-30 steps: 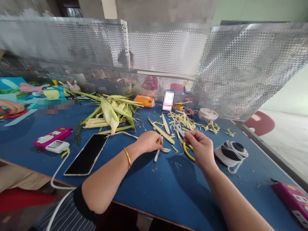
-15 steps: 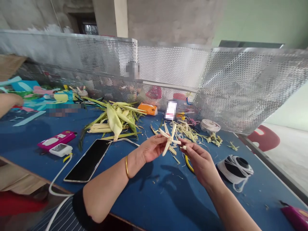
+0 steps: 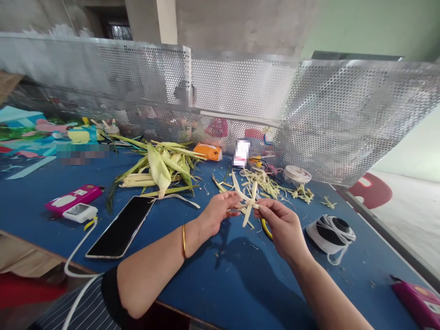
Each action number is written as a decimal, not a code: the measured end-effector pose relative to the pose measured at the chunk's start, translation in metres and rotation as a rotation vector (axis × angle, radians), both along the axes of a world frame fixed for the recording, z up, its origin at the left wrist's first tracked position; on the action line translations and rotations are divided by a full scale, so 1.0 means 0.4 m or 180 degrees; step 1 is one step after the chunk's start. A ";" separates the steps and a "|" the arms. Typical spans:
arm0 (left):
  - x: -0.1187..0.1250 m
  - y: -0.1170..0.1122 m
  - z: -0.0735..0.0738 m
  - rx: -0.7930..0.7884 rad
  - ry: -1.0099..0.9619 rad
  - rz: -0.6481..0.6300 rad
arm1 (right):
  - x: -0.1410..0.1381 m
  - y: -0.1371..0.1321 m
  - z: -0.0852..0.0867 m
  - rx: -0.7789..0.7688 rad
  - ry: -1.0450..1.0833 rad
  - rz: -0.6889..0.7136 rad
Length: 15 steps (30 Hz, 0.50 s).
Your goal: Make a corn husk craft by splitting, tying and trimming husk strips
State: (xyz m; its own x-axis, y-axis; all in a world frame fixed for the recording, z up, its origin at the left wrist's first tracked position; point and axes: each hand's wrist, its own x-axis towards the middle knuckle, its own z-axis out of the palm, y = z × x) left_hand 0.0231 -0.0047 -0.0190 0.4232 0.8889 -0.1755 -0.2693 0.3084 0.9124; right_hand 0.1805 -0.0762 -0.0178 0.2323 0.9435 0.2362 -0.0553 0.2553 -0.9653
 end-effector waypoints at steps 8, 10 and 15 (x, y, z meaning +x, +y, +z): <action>-0.009 -0.030 0.039 0.0467 0.0296 0.0533 | 0.010 0.004 -0.008 0.0719 -0.1135 -0.0428; -0.006 -0.041 0.040 0.0153 0.0167 0.0182 | 0.009 0.003 -0.010 0.0858 -0.1456 -0.0449; 0.003 -0.049 0.032 -0.0166 0.0131 -0.0249 | 0.001 -0.005 -0.009 0.1029 -0.1811 -0.0284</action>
